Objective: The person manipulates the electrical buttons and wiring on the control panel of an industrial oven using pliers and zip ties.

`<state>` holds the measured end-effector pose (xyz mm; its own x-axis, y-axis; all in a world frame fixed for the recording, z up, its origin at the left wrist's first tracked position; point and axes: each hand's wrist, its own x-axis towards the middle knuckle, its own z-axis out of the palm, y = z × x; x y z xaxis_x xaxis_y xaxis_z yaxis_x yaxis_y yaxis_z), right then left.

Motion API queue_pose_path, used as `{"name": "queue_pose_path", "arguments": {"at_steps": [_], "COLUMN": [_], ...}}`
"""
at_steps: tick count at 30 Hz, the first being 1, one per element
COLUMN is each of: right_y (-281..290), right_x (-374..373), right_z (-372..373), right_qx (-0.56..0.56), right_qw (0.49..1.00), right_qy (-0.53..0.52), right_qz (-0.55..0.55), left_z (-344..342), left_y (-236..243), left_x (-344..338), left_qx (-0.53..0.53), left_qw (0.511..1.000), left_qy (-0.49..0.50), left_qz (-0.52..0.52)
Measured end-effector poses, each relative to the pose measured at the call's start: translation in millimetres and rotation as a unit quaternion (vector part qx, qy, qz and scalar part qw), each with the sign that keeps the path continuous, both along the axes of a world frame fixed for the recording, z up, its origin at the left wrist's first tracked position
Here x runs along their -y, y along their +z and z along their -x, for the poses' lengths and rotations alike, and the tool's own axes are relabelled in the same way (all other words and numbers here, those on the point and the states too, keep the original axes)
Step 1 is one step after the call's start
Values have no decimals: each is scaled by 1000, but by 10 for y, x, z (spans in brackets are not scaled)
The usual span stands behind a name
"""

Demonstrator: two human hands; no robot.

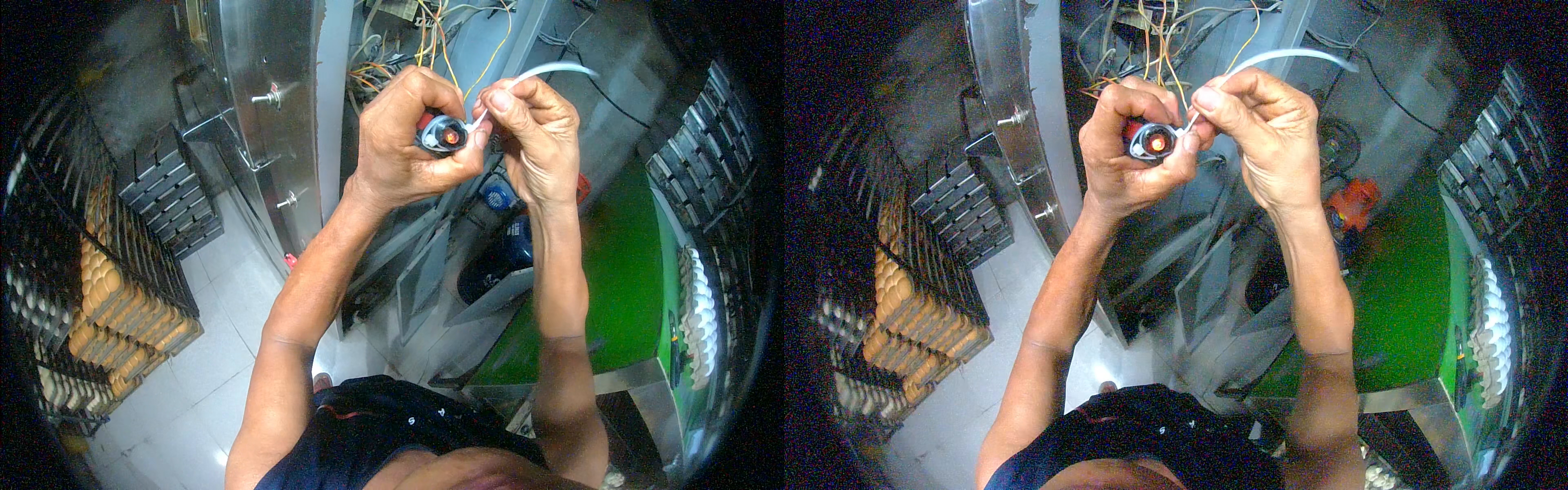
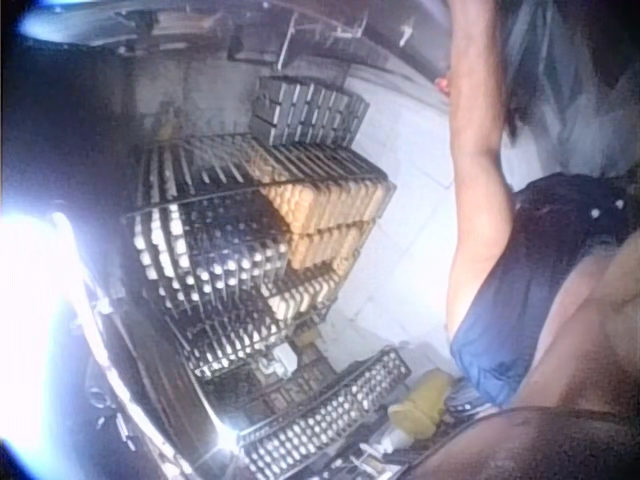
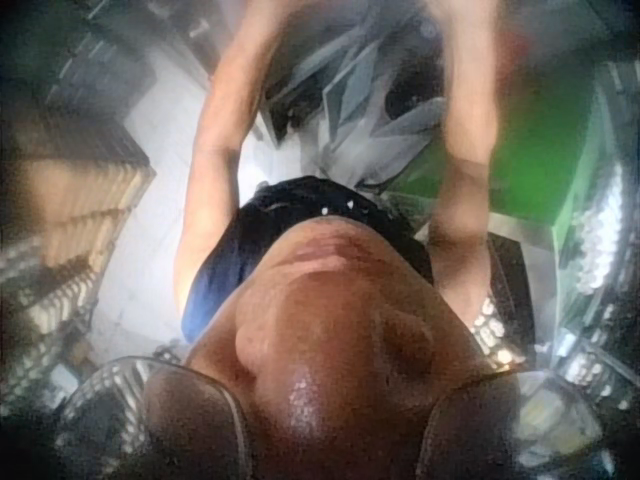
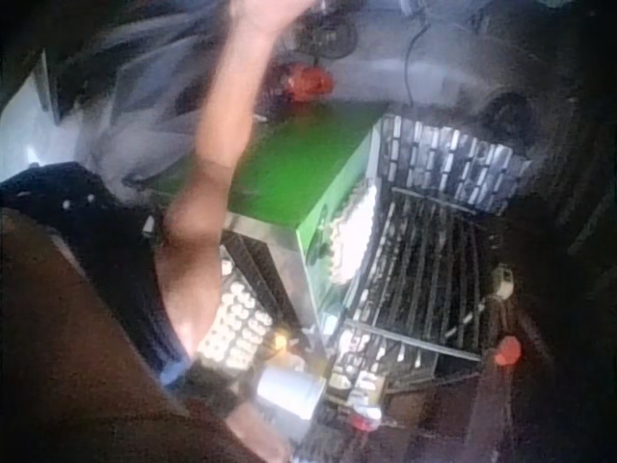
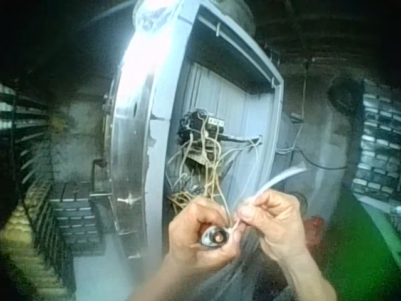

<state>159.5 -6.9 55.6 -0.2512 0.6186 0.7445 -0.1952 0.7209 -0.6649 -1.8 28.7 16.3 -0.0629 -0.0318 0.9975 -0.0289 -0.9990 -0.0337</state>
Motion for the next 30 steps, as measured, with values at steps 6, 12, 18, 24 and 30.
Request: {"name": "queue_pose_path", "arguments": {"at_steps": [6,12,18,24,30], "right_y": [158,329,591,621,663], "right_x": [53,-54,42,-43,-106], "right_z": [181,276,533,531,549], "right_qx": [-156,-261,-295,-250,-234], "right_qw": [979,893,889,905,892], "right_qy": [124,325,247,237,278], "right_qz": [48,167,250,251,267], "left_z": [-5,-110,9,33,12], "left_y": [4,-2,-21,3,14], "left_x": [-39,-20,-63,-67,-20], "left_qx": [11,49,15,-17,9], "left_qw": [999,996,999,999,996], "left_qy": [-32,-54,-30,-47,-75], "left_qz": [4,47,27,3,43]}}
